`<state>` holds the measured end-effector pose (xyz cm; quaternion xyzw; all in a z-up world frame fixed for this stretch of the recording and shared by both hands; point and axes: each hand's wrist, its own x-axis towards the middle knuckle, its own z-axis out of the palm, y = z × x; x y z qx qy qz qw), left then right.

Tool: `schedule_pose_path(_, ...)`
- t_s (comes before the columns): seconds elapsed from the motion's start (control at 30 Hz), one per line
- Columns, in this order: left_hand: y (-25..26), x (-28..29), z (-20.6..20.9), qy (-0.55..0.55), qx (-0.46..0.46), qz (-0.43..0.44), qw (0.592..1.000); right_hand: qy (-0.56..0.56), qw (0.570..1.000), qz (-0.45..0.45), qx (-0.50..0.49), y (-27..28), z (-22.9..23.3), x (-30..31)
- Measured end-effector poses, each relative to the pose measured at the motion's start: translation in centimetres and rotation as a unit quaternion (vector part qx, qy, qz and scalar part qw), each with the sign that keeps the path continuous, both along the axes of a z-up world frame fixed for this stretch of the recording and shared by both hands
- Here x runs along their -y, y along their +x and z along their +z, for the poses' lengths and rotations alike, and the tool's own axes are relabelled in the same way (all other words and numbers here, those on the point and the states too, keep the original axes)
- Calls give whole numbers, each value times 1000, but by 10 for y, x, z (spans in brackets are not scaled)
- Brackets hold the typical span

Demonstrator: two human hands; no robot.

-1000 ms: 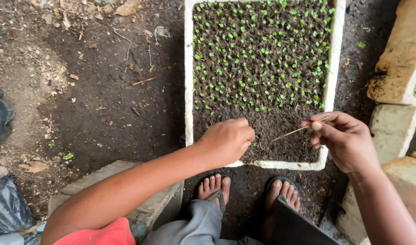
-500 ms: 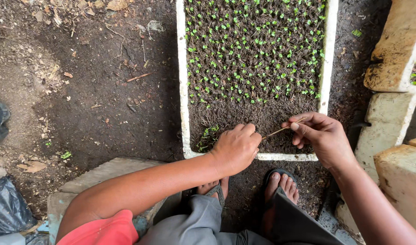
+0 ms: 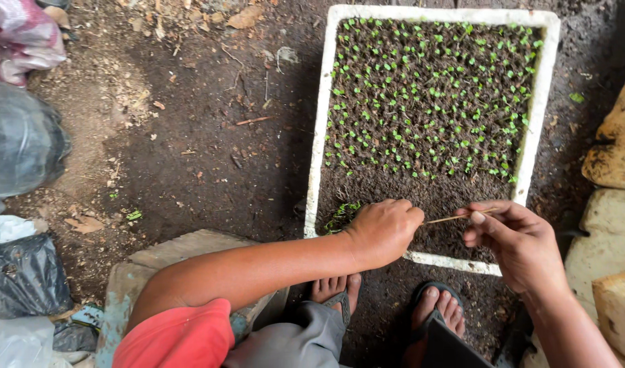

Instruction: The person uses a thin wooden stick to gently pull small green seedlings from a soil-filled polystyrene tray and reposition them one by one.

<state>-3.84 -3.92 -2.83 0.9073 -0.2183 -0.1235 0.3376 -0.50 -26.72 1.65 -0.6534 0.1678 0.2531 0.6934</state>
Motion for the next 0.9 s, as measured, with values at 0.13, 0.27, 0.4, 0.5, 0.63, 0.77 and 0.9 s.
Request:
schedule_pose_path(0.13, 11, -9, 2, -37, -20, 18, 999, 9, 999, -37, 21, 3, -3, 5)
schedule_pose_path(0.27, 29, -25, 10, -65, -69, 32, 995, 5, 998, -46, 38, 10, -4, 11)
schedule_pose_path(0.4, 58, -66, 52, -109, -94, 95, 985, 11, 998, -46, 40, 21, 0, 11)
schedule_pose_path(0.5, 76, -107, 77, -116, -101, 102, 983, 14, 998, -33, 57, 32, 7, 2)
schedule_pose_path(0.63, 77, -161, 75, -65, -94, 108, 988, 34, 996, -4, 80, 51, 11, -23)
schedule_pose_path(0.77, 59, -182, 55, -89, -174, 109, 975, 50, 994, 67, 66, 66, 16, -66)
schedule_pose_path(0.9, 54, -175, 42, -54, -181, 70, 979, 11, 988, 138, 68, 70, 19, -108)
